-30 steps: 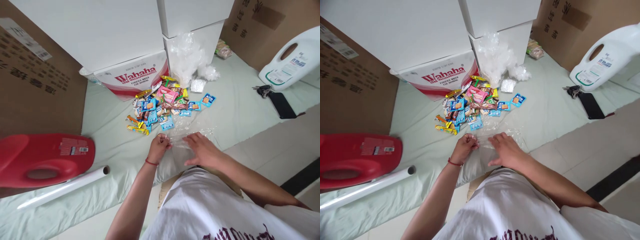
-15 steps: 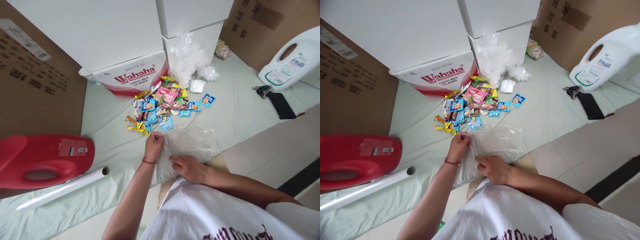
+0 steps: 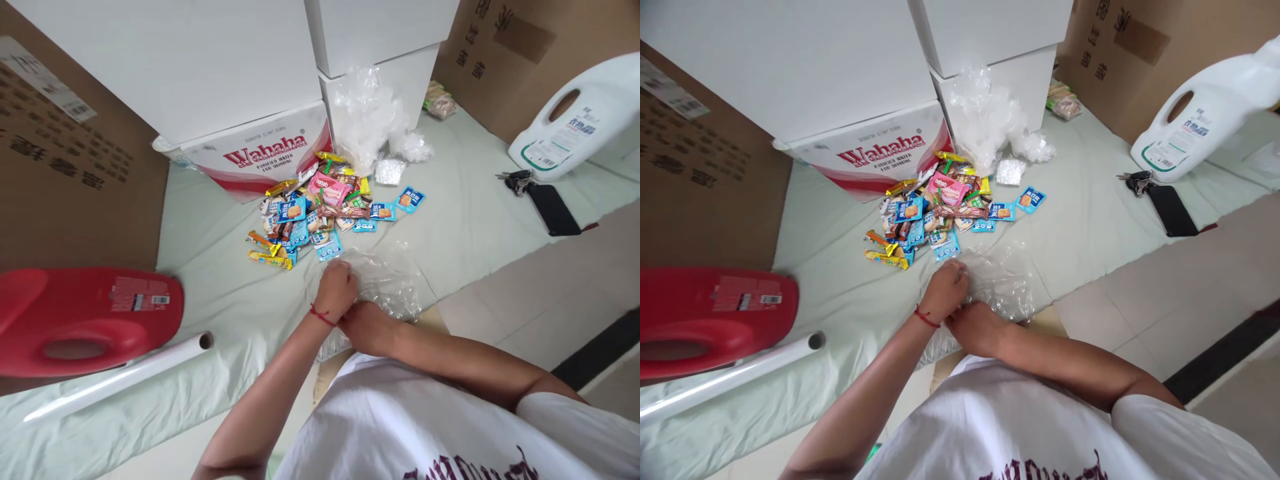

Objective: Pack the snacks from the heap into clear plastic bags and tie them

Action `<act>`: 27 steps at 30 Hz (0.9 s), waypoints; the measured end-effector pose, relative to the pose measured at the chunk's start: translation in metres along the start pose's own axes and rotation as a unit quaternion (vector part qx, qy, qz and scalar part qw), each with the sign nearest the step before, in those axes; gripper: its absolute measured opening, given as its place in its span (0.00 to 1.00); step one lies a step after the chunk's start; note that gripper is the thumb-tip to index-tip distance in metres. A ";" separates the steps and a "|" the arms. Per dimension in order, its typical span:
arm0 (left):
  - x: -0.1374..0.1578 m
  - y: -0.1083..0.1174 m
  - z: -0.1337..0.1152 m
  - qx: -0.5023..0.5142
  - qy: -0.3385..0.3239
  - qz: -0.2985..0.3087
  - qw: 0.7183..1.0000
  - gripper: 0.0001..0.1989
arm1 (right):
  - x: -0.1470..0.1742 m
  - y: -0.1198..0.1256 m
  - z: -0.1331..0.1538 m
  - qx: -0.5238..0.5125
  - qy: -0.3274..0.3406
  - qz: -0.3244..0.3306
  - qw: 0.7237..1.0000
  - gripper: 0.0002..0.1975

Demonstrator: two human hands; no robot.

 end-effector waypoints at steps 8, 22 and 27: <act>-0.017 0.012 0.046 -0.001 0.038 -0.028 0.999 0.15 | 0.027 0.018 0.003 0.057 0.042 -0.043 0.997 0.14; 0.011 -0.021 0.019 -0.070 -0.011 -0.148 0.986 0.19 | 0.022 -0.007 0.053 -0.075 0.152 0.006 0.986 0.11; 0.021 -0.033 0.017 -0.096 -0.085 -0.142 0.982 0.21 | 0.046 0.051 -0.004 -0.145 0.053 -0.211 0.965 0.17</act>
Point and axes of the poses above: each hand's wrist, its own x-axis away from the middle knuckle, its own y-axis out of the back of the hand, z = x × y, the point moved 9 cm from there along -x, towards the middle knuckle, and after that the axes turned 11 degrees about -x, right-handed, at the moved point
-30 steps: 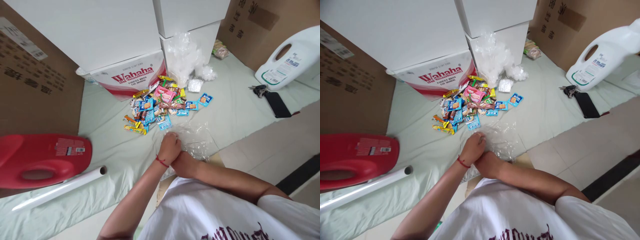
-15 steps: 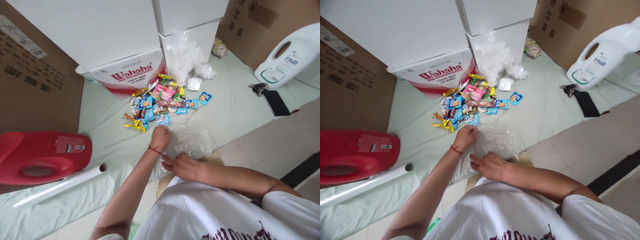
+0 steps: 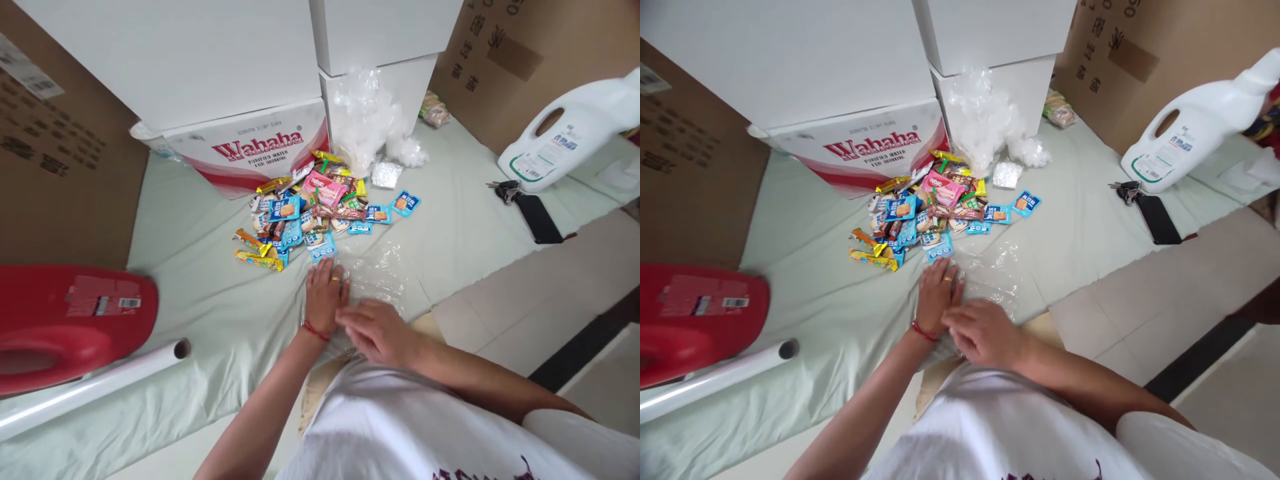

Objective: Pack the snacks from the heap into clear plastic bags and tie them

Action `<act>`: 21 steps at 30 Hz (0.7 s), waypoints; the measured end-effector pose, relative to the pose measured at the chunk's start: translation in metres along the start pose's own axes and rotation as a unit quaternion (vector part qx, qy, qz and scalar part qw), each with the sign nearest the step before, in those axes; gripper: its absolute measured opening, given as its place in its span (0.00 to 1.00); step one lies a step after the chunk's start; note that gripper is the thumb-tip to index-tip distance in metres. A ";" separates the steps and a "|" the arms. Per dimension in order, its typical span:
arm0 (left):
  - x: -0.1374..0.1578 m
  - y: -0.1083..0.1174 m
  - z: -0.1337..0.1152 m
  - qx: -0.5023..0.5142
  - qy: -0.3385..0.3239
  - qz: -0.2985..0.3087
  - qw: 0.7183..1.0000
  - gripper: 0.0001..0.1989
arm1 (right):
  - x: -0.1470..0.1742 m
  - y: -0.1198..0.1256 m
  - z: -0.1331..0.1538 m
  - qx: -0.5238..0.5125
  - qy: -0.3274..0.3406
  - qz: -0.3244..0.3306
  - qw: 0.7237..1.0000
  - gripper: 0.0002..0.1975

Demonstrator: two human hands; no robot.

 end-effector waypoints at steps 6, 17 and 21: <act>-0.002 0.000 -0.027 0.004 -0.101 0.044 0.994 0.24 | 0.014 0.055 -0.099 0.200 -0.207 -0.065 0.956 0.27; -0.027 0.007 0.019 0.030 -0.165 0.044 0.985 0.21 | 0.094 0.076 -0.122 0.312 -0.303 -0.098 0.895 0.28; -0.019 0.010 0.015 0.015 -0.157 0.044 0.987 0.25 | 0.103 0.081 -0.115 0.291 -0.310 -0.111 0.898 0.28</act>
Point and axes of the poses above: each hand's wrist, its own x-axis away from the middle knuckle, its own y-axis out of the back of the hand, z = x × y, the point moved 9 cm from there along -x, towards the middle knuckle, and after that the axes turned 11 degrees about -x, right-handed, at the moved point
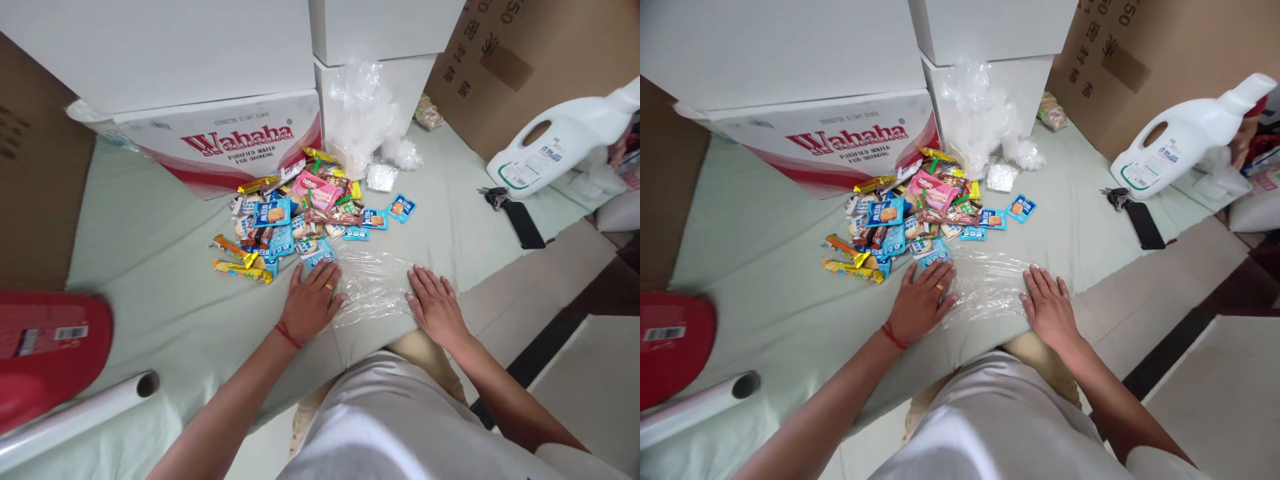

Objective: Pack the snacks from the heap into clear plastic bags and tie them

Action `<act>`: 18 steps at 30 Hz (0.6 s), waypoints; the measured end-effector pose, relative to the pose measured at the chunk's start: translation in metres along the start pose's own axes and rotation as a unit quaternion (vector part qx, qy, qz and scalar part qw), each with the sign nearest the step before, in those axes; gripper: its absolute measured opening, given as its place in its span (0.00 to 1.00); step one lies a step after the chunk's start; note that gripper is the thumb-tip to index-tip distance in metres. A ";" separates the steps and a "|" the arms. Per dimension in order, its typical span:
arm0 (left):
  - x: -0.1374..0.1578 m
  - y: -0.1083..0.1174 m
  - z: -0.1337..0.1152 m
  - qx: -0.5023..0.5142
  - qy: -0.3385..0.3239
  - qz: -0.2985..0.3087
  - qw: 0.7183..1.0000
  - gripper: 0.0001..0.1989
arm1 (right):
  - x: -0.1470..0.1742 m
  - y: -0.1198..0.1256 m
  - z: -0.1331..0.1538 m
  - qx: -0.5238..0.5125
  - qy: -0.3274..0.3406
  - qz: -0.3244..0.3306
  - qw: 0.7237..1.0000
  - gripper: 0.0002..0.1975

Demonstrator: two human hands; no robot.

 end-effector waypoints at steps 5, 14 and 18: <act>-0.008 -0.003 -0.008 0.007 -0.018 0.006 1.000 0.32 | 0.006 0.045 0.026 -0.170 0.105 -0.052 0.978 0.29; -0.043 -0.003 -0.007 0.049 -0.094 -0.002 0.994 0.27 | -0.072 0.024 0.029 -0.347 0.031 0.067 0.935 0.58; -0.056 -0.005 -0.003 0.055 -0.103 0.017 0.993 0.25 | -0.071 0.017 0.057 -0.380 0.059 0.194 0.903 0.24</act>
Point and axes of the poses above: each hand's wrist, its own x-axis away from the middle knuckle, its own y-axis out of the back of the hand, z = x × y, the point moved 9 cm from there along -x, towards the middle knuckle, and after that the axes turned 11 degrees about -x, right-handed, at the moved point
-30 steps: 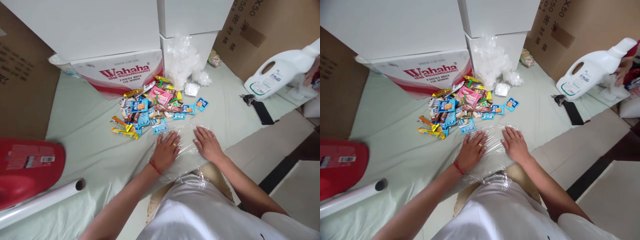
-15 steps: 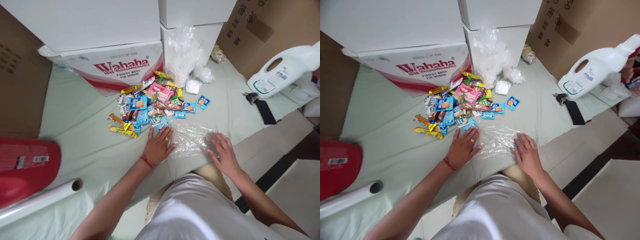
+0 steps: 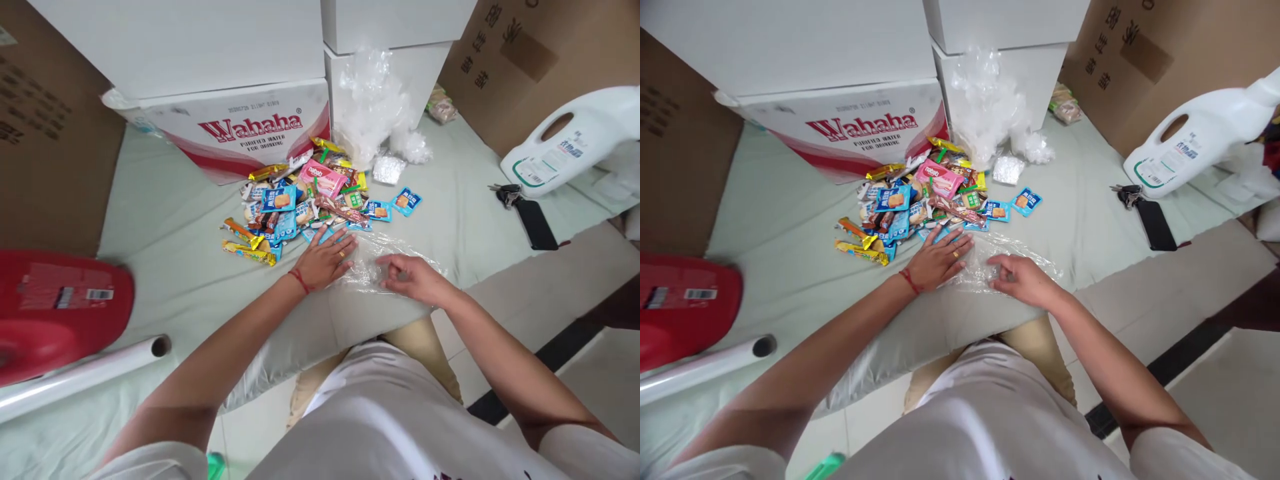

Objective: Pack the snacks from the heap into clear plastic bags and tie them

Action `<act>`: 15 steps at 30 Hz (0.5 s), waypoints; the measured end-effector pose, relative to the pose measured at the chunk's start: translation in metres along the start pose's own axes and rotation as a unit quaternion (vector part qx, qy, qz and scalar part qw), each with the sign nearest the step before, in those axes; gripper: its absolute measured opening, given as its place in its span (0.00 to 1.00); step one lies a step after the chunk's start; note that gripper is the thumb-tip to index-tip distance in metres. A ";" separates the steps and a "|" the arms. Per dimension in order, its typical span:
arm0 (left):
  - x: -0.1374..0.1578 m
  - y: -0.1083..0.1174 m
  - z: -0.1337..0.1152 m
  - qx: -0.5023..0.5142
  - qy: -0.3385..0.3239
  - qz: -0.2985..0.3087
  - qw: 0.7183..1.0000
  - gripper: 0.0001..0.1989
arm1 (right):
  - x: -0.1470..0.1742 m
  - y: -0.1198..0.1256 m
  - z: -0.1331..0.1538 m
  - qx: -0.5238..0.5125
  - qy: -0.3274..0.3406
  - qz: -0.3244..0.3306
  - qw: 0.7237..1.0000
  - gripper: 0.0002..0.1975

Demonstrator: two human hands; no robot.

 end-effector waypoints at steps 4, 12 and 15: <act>-0.006 -0.004 0.005 -0.024 -0.022 0.029 0.999 0.27 | 0.026 -0.035 0.041 0.031 0.099 0.087 0.991 0.08; -0.001 -0.011 0.001 -0.079 -0.095 0.029 0.992 0.33 | -0.013 0.021 0.024 0.152 0.114 -0.061 0.980 0.40; 0.000 -0.011 0.000 -0.096 -0.107 0.022 0.989 0.32 | -0.026 0.006 0.019 0.191 0.078 0.090 0.974 0.34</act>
Point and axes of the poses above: each hand's wrist, its own x-axis away from the middle knuckle, its own y-axis out of the back of the hand, z = x × y, the point moved 9 cm from there along -x, towards the middle knuckle, and after that the axes turned 11 degrees about -x, right-handed, at the moved point
